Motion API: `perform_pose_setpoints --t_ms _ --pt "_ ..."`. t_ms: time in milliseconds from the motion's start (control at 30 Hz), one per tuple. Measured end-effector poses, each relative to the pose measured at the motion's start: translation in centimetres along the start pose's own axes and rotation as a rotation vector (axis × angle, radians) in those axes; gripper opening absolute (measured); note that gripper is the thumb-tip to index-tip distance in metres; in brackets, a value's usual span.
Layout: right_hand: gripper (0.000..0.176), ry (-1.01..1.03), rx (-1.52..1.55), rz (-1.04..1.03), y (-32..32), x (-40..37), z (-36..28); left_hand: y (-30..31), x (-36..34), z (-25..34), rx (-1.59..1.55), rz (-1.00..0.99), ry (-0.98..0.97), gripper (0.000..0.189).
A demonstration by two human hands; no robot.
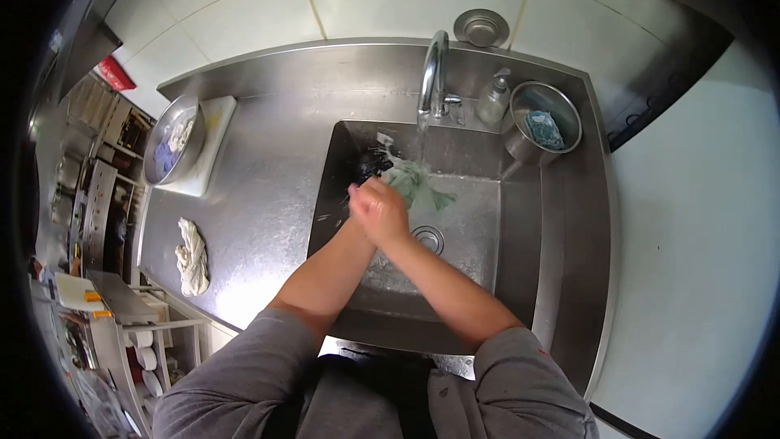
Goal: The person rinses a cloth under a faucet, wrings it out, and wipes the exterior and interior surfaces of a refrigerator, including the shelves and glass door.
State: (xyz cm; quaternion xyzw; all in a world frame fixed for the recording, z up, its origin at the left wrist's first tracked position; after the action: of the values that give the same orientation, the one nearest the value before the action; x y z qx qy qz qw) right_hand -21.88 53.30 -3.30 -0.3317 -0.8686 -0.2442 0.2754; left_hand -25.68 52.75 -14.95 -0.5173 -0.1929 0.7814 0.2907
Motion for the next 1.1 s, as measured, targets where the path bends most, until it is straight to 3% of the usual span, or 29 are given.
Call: perform_pose_setpoints --t_ms 33,100,133,167,200,267,300,333,400,433,500,533,600,633,700,733,833,867,933,967,1000,1033,1067,1100 --pt "0.031 -0.082 -0.096 -0.050 -0.5 -0.1 1.6 0.2 0.0 -0.1 0.039 0.083 -0.012 0.058" --pt "0.032 -0.263 -0.291 0.094 3.5 1.8 7.0 0.2 -0.5 -0.3 0.102 0.231 -0.036 0.057" --pt "0.028 -0.408 -0.234 0.106 4.4 1.3 12.1 0.3 -0.7 -0.1 0.118 0.282 -0.052 0.056" --pt "0.031 -0.557 -0.179 0.115 4.9 0.2 16.0 0.6 -0.6 0.2 0.109 0.284 -0.057 0.056" --pt "0.031 -0.553 -0.177 0.104 5.4 0.4 14.9 0.2 -0.5 0.7 0.186 0.179 -0.093 0.047" --pt "0.049 -1.340 0.961 0.052 1.1 -4.2 12.9 -0.8 -0.8 2.0 0.332 -0.027 -0.176 0.030" --pt "0.051 -1.295 1.071 -0.100 0.8 -4.6 13.1 -0.1 -1.1 2.5 0.317 -0.019 -0.190 0.030" --pt "0.051 -1.295 1.071 -0.124 1.2 -4.6 12.3 -0.2 -1.6 3.4 0.324 -0.103 -0.274 0.026" --pt "0.047 -1.070 0.396 -0.256 4.3 -3.7 12.3 0.8 -2.3 5.0 0.327 -0.174 -0.361 0.023" --pt "0.047 -1.075 0.397 -0.268 4.5 -3.7 13.0 2.3 -1.9 5.6 0.309 -0.130 -0.330 0.020" --pt "0.035 -0.900 0.561 0.024 6.2 -2.3 14.1 5.7 0.3 4.8 0.216 0.029 -0.248 0.017" --pt "0.035 -0.904 0.560 0.028 5.7 -3.0 14.3 6.2 1.7 3.7 0.218 0.030 -0.243 0.017" --pt "0.023 -0.354 -0.037 0.025 5.3 -0.8 11.3 6.7 3.8 1.5 -0.178 0.054 -0.206 0.016" --pt "0.017 -0.109 -0.156 0.128 4.0 0.2 6.1 5.4 3.0 1.0 -0.174 0.117 -0.170 0.025" --pt "0.017 0.014 -0.131 0.102 1.3 -0.4 -0.4 5.4 9.5 -1.0 -0.361 -0.705 -0.050 0.033" --pt "0.018 0.122 -0.129 0.099 0.2 -0.6 -2.6 5.0 9.3 -1.1 -0.371 -0.693 -0.087 0.033" --pt "0.026 -0.221 -0.257 0.178 3.0 0.6 3.9 2.5 7.2 -2.2 -0.226 -0.191 -0.123 0.034" --pt "0.027 -0.372 -0.227 0.233 4.7 1.7 6.3 0.4 5.5 -1.9 -0.230 -0.190 -0.140 0.034" --pt "0.031 -0.369 -0.273 0.228 5.8 1.6 9.6 0.3 2.7 -1.7 0.099 0.253 -0.060 0.033" --pt "0.035 -0.377 -0.329 0.229 5.8 1.2 10.5 0.7 2.8 -1.0 0.094 0.255 -0.076 0.033" --pt "0.035 -0.366 -0.320 0.225 4.6 0.7 8.5 0.9 3.8 -0.2 0.020 0.122 -0.105 0.034" --pt "0.037 -0.305 -0.167 0.263 2.6 -0.2 4.5 1.2 4.9 0.1 -0.056 -0.011 -0.129 0.036" --pt "0.039 -0.245 -0.013 0.294 1.6 -0.9 2.1 2.7 7.5 -0.3 -0.068 -0.008 -0.137 0.036" --pt "0.037 -0.361 -0.121 0.180 1.8 -1.5 3.9 2.4 10.7 -1.2 -0.192 -0.263 -0.131 0.036"
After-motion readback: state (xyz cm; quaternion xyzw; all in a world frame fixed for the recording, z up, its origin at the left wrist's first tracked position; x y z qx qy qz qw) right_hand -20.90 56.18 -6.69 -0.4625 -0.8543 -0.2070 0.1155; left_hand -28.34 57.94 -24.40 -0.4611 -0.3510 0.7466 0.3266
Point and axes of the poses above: each hand's wrist, its own x-axis towards the middle knuckle, its own y-axis out of the back of the hand, z = x × y, the point moved 8 cm from there along x, towards the middle knuckle, and after that the axes turned 8 degrees about y, right-handed, at the moved point
